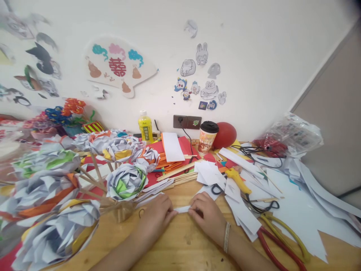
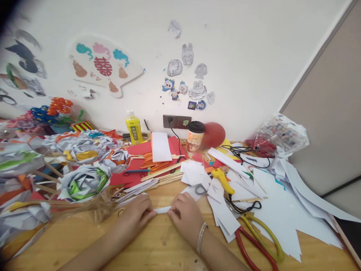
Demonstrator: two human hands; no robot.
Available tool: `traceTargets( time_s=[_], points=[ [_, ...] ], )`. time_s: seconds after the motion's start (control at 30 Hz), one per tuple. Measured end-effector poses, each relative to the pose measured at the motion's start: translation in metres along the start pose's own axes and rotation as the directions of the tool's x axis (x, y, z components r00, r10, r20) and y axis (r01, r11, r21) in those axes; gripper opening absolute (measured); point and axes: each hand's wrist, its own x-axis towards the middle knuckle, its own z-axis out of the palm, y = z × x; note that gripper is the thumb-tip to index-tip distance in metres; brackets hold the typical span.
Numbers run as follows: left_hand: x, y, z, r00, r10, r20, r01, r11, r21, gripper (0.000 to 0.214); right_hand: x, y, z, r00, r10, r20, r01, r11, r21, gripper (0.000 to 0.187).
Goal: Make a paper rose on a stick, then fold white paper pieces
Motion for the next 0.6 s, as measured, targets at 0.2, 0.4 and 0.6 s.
traceTargets(
  time_s=[0.2, 0.4, 0.6],
  points=[
    [0.002, 0.003, -0.008, 0.993, -0.121, 0.005, 0.118, 0.98, 0.162, 0.017, 0.008, 0.006, 0.003, 0.966, 0.256, -0.03, -0.257, 0.965, -0.055, 0.02],
    [-0.002, 0.007, 0.017, 0.923, 0.378, -0.071, -0.324, 0.864, 0.386, 0.03, 0.006, 0.01, 0.007, 0.945, 0.303, -0.123, -0.319, 0.936, -0.148, 0.017],
    [-0.021, -0.021, 0.011, 0.962, 0.273, 0.0, -0.255, 0.899, 0.355, 0.04, 0.004, 0.009, 0.004, 0.954, 0.292, -0.073, -0.3, 0.943, -0.145, 0.011]
  ],
)
